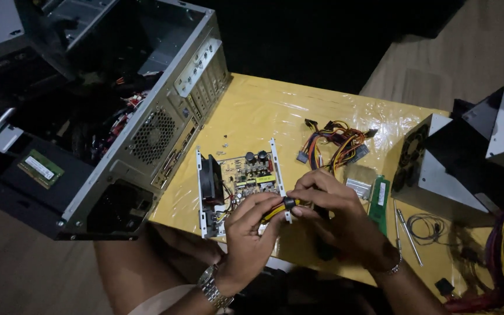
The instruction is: The person cleans a computer power supply unit by first using a screwdriver to remove screws and then using a brush to dust off the internal components and fan.
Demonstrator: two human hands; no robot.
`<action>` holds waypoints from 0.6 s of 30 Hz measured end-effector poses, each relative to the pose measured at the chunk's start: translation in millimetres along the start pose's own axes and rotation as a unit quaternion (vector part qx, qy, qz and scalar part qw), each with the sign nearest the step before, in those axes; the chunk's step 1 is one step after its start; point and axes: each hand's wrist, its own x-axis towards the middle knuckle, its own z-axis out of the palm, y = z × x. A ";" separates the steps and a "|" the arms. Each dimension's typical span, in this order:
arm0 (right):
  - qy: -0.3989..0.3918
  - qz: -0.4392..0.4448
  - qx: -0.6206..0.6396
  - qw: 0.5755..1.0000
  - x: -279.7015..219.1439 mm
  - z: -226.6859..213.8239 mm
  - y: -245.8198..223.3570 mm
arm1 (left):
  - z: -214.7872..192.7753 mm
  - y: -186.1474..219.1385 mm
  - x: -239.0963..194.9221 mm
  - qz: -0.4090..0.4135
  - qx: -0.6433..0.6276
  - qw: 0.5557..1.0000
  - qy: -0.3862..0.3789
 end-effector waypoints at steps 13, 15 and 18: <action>0.009 -0.023 -0.023 0.999 -8.1 10.2 26.6 | 4.6 -9.6 -6.2 0.073 0.035 0.996 -0.022; 0.010 -0.018 -0.050 0.999 -7.3 8.6 23.4 | 5.1 -9.6 -6.8 0.078 0.039 0.996 -0.021; 0.017 -0.042 0.028 0.999 0.5 -0.2 3.8 | 5.5 -10.8 -7.1 0.085 0.052 0.995 -0.016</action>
